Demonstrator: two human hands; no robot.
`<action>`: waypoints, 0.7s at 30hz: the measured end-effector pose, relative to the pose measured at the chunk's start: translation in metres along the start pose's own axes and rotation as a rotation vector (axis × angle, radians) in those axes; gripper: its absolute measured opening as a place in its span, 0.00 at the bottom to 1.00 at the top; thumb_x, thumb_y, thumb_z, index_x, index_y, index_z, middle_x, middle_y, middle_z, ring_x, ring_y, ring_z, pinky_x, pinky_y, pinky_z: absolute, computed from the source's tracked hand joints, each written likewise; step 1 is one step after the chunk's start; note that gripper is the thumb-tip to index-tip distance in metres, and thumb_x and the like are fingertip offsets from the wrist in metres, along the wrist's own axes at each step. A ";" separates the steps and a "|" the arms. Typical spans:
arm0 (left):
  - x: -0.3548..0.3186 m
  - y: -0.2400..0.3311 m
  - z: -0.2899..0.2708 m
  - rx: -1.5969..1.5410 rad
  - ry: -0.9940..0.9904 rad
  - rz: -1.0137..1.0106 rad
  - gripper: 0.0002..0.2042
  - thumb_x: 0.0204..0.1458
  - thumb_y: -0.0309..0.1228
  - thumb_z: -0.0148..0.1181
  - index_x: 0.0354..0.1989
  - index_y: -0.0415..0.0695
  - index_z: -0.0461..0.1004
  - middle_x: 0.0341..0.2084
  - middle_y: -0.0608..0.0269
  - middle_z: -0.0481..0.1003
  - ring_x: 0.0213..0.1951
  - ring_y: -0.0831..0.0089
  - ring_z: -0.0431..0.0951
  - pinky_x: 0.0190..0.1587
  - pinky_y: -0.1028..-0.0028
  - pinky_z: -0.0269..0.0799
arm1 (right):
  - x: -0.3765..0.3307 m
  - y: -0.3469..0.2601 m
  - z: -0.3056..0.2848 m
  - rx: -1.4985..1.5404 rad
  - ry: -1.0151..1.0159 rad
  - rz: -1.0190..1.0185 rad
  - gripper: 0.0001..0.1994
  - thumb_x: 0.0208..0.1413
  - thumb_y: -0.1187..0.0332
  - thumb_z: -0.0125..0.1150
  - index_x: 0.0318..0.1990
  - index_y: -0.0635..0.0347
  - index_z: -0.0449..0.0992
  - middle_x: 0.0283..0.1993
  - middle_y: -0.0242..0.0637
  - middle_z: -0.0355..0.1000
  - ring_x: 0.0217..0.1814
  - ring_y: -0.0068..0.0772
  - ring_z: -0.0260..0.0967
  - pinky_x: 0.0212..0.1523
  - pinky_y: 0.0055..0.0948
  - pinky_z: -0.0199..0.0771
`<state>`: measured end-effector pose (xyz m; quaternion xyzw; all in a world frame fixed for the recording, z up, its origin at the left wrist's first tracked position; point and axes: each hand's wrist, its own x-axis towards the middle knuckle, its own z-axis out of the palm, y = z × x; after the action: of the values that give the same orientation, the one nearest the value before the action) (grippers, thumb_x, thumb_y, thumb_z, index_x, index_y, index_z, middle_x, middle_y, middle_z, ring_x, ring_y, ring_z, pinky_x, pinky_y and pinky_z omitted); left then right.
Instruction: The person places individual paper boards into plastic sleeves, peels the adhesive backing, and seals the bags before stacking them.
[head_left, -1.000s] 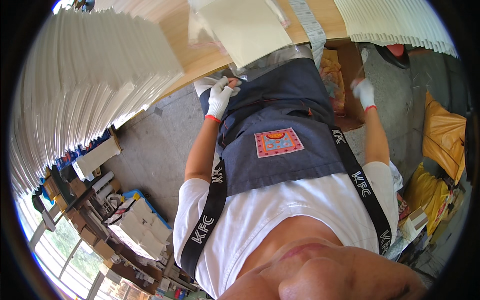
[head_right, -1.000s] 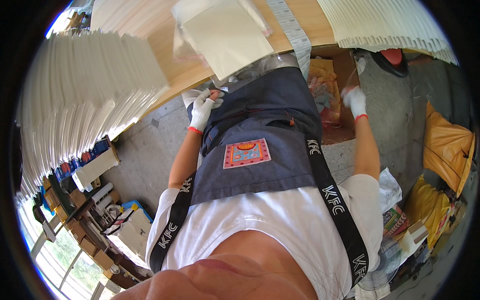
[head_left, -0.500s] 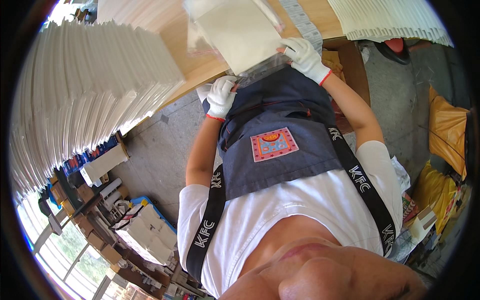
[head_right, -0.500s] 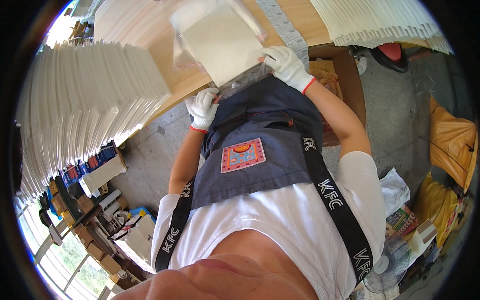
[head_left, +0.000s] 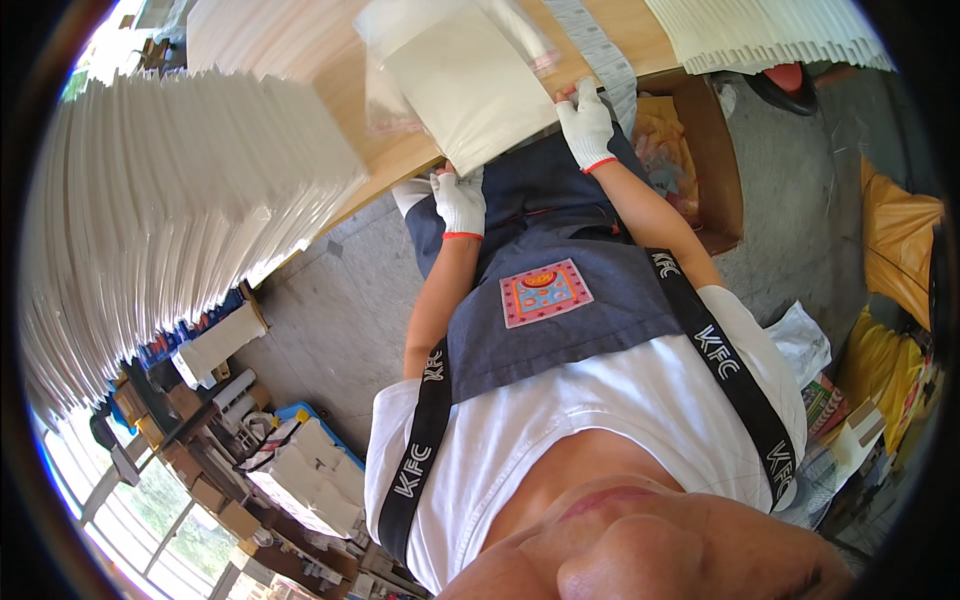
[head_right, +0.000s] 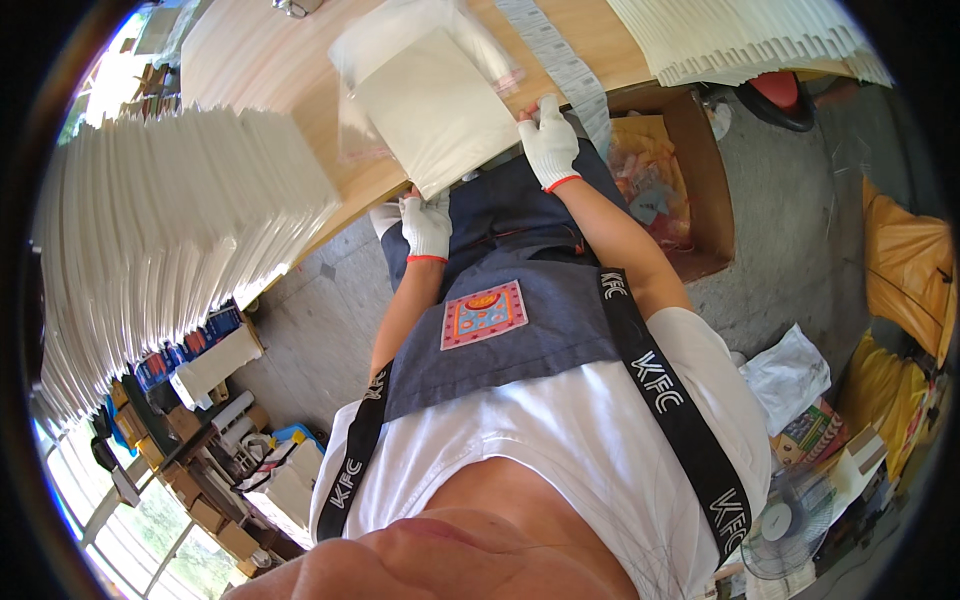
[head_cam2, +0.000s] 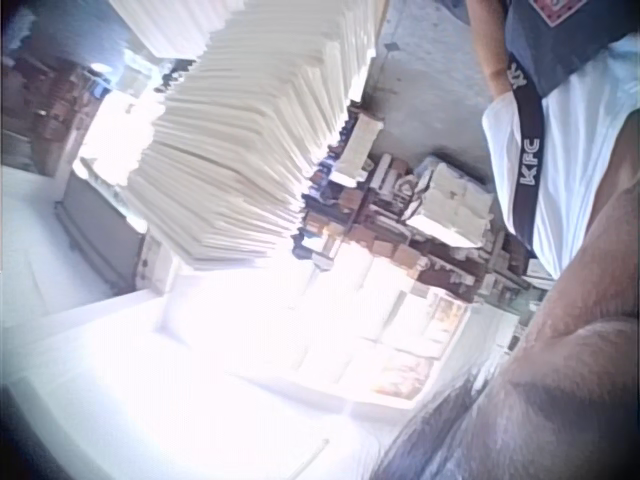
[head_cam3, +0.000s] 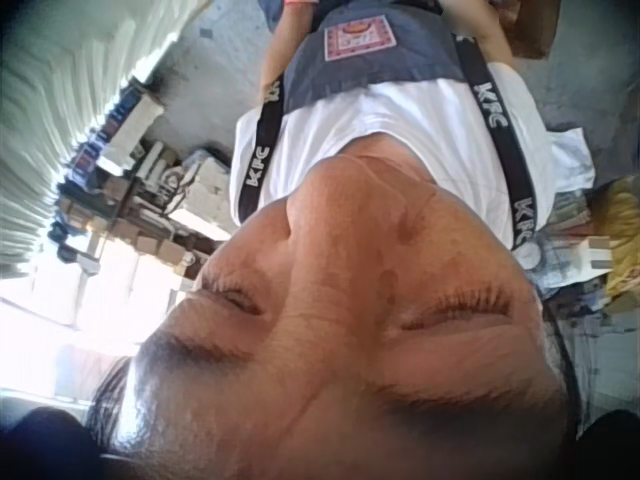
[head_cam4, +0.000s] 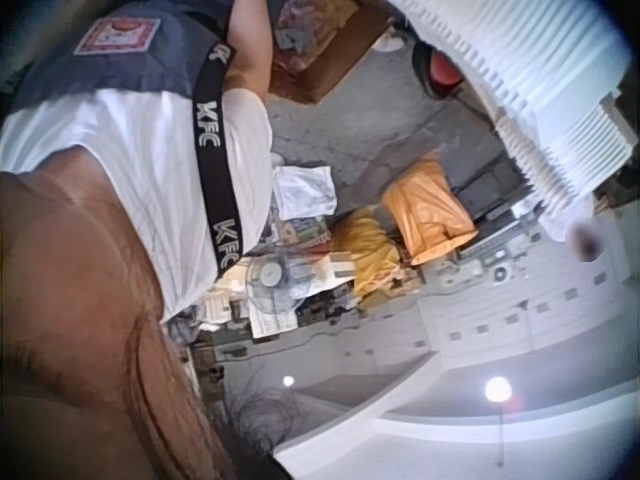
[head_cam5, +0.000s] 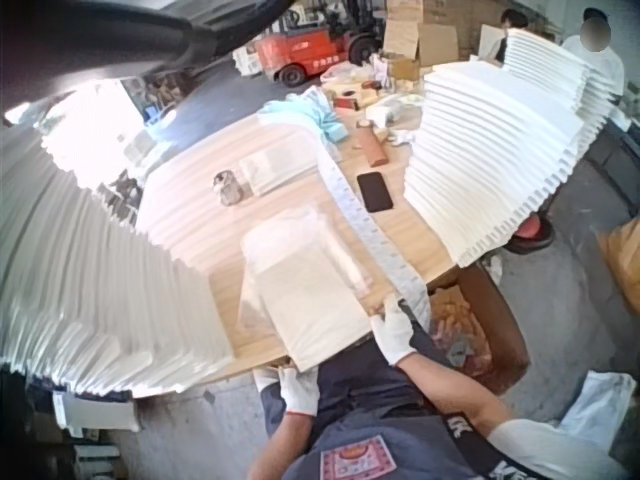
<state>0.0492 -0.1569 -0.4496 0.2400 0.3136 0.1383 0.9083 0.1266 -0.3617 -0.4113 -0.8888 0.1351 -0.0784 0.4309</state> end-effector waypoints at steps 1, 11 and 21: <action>0.003 -0.001 -0.005 -0.007 -0.019 -0.026 0.11 0.48 0.17 0.45 0.39 0.47 0.64 0.37 0.62 0.71 0.41 0.61 0.74 0.43 0.56 0.75 | 0.001 0.002 -0.002 -0.015 0.019 -0.001 0.12 0.49 0.63 0.60 0.34 0.57 0.65 0.27 0.39 0.72 0.29 0.44 0.71 0.31 0.37 0.67; -0.004 -0.055 0.006 0.372 0.011 -0.619 0.09 0.55 0.27 0.43 0.44 0.42 0.65 0.41 0.53 0.72 0.26 0.67 0.73 0.37 0.60 0.75 | 0.049 0.142 -0.083 -0.401 -0.139 -0.149 0.13 0.44 0.74 0.53 0.40 0.60 0.68 0.43 0.41 0.71 0.43 0.38 0.72 0.45 0.31 0.68; -0.042 -0.129 0.123 0.746 -0.477 -0.879 0.14 0.53 0.34 0.55 0.45 0.41 0.65 0.29 0.62 0.69 0.18 0.76 0.67 0.30 0.67 0.76 | 0.006 0.062 -0.177 -0.038 -0.329 -0.486 0.05 0.40 0.77 0.58 0.27 0.60 0.71 0.38 0.33 0.71 0.38 0.29 0.70 0.51 0.37 0.64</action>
<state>0.1078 -0.3259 -0.4114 0.4139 0.1986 -0.4249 0.7802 0.0769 -0.5318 -0.3509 -0.9037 -0.1519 -0.0314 0.3991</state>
